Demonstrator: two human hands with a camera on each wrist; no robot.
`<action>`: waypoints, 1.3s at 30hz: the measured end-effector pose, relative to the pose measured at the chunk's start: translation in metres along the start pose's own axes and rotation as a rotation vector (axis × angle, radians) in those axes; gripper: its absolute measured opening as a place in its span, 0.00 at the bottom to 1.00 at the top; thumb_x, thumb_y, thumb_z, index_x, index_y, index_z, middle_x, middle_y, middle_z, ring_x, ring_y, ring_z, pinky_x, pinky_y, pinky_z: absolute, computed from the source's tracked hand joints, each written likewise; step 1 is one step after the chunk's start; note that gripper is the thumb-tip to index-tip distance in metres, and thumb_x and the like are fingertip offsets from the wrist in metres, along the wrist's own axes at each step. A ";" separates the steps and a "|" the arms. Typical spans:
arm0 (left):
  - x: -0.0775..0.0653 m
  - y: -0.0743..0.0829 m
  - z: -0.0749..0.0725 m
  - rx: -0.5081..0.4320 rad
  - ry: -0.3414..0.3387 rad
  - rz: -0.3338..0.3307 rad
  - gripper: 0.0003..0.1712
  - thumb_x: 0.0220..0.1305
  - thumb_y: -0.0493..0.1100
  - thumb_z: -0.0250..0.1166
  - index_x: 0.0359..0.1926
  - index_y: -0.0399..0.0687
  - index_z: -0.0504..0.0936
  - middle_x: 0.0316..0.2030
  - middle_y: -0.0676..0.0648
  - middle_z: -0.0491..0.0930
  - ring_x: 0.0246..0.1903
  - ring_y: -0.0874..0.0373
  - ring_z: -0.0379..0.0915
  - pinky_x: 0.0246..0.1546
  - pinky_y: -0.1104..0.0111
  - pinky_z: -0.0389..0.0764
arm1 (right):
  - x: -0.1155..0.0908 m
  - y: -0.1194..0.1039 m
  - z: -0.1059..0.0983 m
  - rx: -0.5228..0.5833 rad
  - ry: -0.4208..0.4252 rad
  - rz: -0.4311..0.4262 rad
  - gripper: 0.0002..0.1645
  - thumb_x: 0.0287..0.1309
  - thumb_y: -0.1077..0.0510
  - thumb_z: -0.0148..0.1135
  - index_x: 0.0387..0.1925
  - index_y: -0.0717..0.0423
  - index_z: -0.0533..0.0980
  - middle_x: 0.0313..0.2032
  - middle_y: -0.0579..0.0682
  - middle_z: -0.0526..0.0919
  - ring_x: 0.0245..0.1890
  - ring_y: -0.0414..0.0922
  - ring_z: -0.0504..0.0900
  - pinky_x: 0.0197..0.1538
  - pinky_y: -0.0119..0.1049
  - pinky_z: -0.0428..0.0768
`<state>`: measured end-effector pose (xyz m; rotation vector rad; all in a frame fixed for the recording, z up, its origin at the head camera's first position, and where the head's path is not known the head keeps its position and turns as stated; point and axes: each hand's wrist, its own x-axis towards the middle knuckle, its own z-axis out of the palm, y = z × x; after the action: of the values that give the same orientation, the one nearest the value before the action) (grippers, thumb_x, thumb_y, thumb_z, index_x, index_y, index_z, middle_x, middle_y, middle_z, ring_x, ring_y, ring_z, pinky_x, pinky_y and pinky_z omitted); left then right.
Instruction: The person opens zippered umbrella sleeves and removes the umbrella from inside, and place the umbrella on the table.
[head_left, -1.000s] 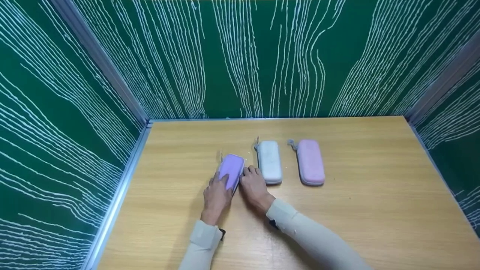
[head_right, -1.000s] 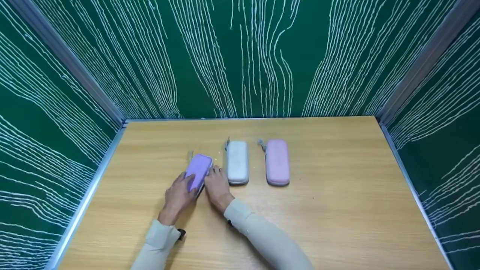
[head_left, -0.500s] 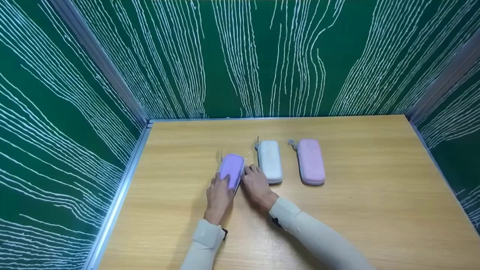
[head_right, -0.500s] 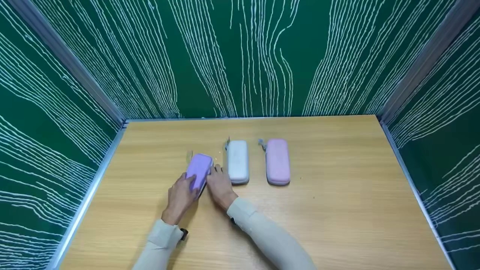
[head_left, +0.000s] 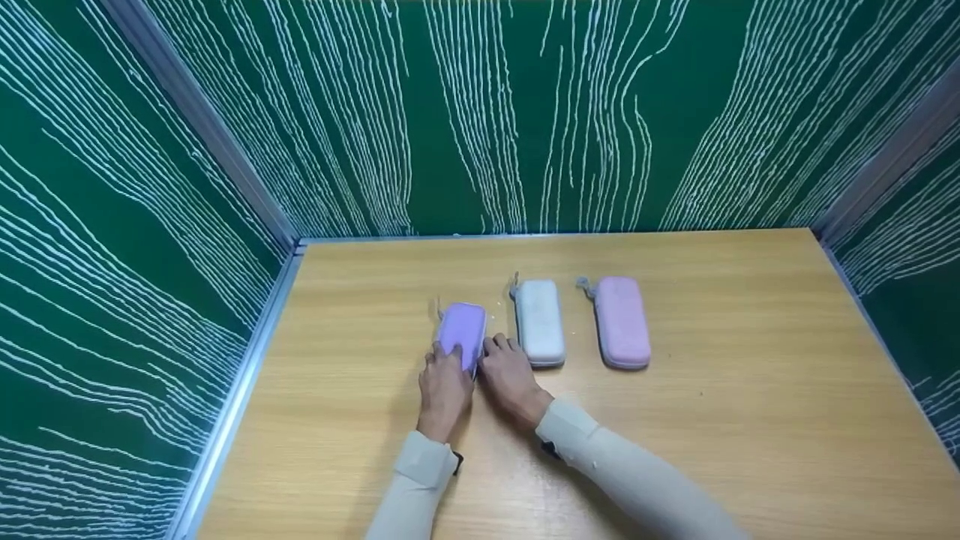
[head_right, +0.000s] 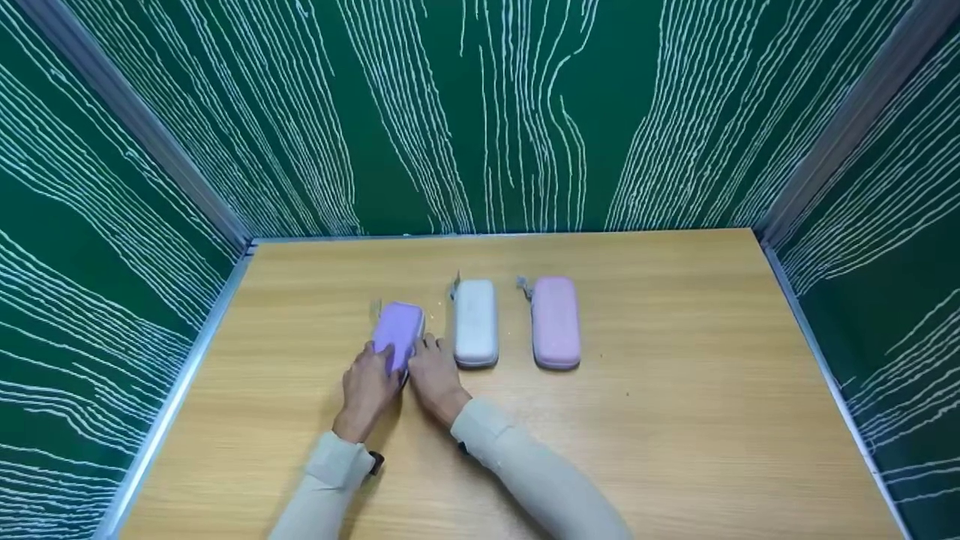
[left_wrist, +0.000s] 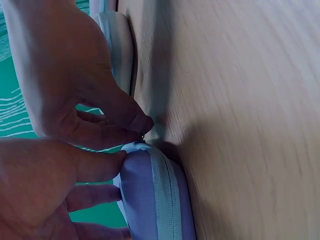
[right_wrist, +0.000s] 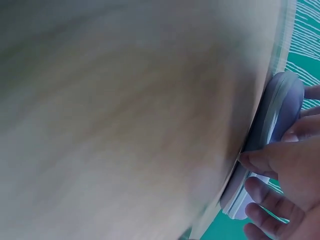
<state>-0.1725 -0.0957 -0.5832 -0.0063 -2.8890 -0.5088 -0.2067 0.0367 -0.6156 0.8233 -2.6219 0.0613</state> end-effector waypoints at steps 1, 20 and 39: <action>0.000 0.000 0.000 0.004 -0.001 -0.006 0.23 0.62 0.37 0.74 0.58 0.38 0.85 0.54 0.27 0.80 0.44 0.36 0.82 0.35 0.46 0.87 | 0.000 0.000 0.000 0.002 0.004 -0.002 0.08 0.58 0.66 0.69 0.39 0.59 0.89 0.41 0.54 0.84 0.43 0.52 0.79 0.46 0.44 0.82; 0.002 0.006 0.005 -0.012 0.032 -0.037 0.22 0.62 0.35 0.73 0.57 0.37 0.85 0.51 0.28 0.79 0.43 0.35 0.82 0.34 0.46 0.86 | -0.004 0.001 -0.001 0.014 0.021 -0.024 0.05 0.58 0.65 0.69 0.34 0.59 0.89 0.39 0.54 0.84 0.41 0.53 0.79 0.45 0.45 0.81; 0.003 0.015 0.006 0.075 0.043 -0.038 0.20 0.61 0.39 0.74 0.54 0.36 0.86 0.50 0.29 0.79 0.40 0.38 0.82 0.33 0.49 0.87 | -0.006 0.002 -0.004 0.006 -0.007 -0.021 0.05 0.60 0.64 0.68 0.34 0.58 0.89 0.37 0.54 0.84 0.40 0.53 0.79 0.45 0.45 0.81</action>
<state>-0.1759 -0.0793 -0.5831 0.0702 -2.8688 -0.4020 -0.2023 0.0425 -0.6141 0.8550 -2.6201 0.0601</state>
